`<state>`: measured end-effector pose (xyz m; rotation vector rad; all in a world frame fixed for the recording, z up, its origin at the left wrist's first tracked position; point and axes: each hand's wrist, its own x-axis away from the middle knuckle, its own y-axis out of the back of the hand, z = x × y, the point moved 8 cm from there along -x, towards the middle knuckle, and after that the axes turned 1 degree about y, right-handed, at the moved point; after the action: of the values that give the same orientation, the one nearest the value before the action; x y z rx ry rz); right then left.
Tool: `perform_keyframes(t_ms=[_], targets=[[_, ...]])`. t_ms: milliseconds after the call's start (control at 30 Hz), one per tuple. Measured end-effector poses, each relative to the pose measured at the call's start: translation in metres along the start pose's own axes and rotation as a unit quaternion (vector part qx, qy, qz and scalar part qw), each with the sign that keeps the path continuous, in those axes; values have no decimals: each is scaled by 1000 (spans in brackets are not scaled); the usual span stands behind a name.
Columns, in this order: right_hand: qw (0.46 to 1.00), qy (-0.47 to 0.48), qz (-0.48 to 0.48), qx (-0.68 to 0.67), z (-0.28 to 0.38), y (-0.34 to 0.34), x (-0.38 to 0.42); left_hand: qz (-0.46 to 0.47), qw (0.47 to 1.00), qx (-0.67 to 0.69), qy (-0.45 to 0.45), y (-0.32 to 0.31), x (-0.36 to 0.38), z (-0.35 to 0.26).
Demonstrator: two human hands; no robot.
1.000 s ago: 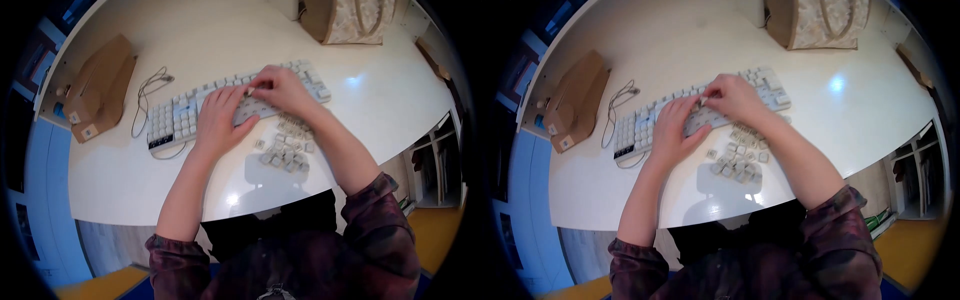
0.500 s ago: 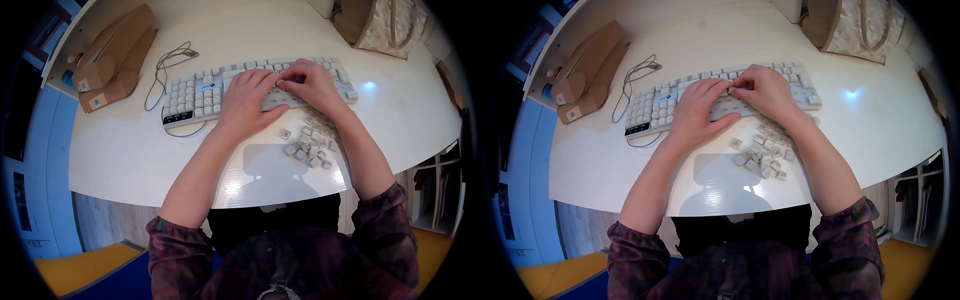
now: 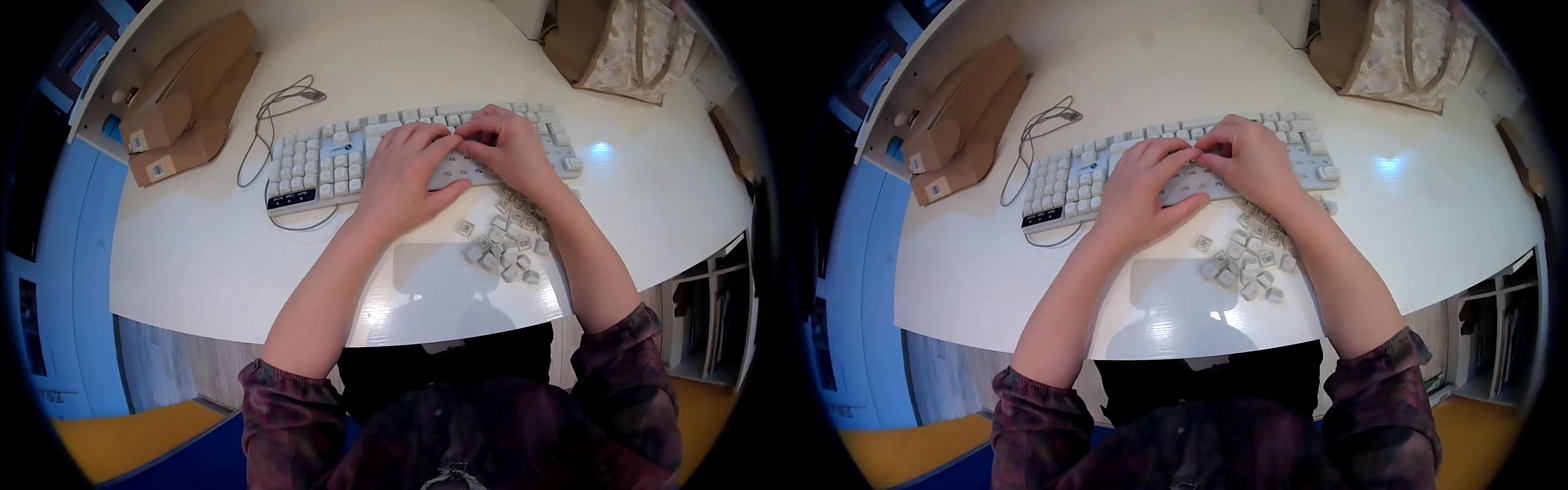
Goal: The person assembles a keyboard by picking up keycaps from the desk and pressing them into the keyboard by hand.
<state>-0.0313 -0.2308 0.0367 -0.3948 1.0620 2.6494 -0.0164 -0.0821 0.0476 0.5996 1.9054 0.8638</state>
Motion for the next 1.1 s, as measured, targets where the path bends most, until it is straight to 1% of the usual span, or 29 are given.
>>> perform_keyframes(t_ms=[133, 233, 433, 533, 633, 833, 933, 1100], targets=[[1000, -12, -2, 11, -1, 0, 1, 10, 999, 28, 18, -3, 0, 3], [1000, -14, 8, 18, -2, 0, -1, 0, 999, 35, 28, -1, 0, 3], [999, -28, 18, 19, -1, 0, -3, 9, 999, 41, 34, -1, -2, 3], [999, -27, 23, 3, -3, -1, -3, 10, 999, 24, 33, -3, -2, 4], [1000, -23, 21, 2, -4, -2, -2, 2, 1000, -7, 4, 0, -2, -1], [999, -11, 33, -41, -8, -3, -2, 5, 1000, -11, -7, -1, -2, -2], [998, 18, 33, -45, -9, -3, -2, -9, 999, -32, -11, 1, -1, -7], [996, -11, 3, -89, -11, 0, 0, 6, 1000, -30, -9, -1, -2, -10]])
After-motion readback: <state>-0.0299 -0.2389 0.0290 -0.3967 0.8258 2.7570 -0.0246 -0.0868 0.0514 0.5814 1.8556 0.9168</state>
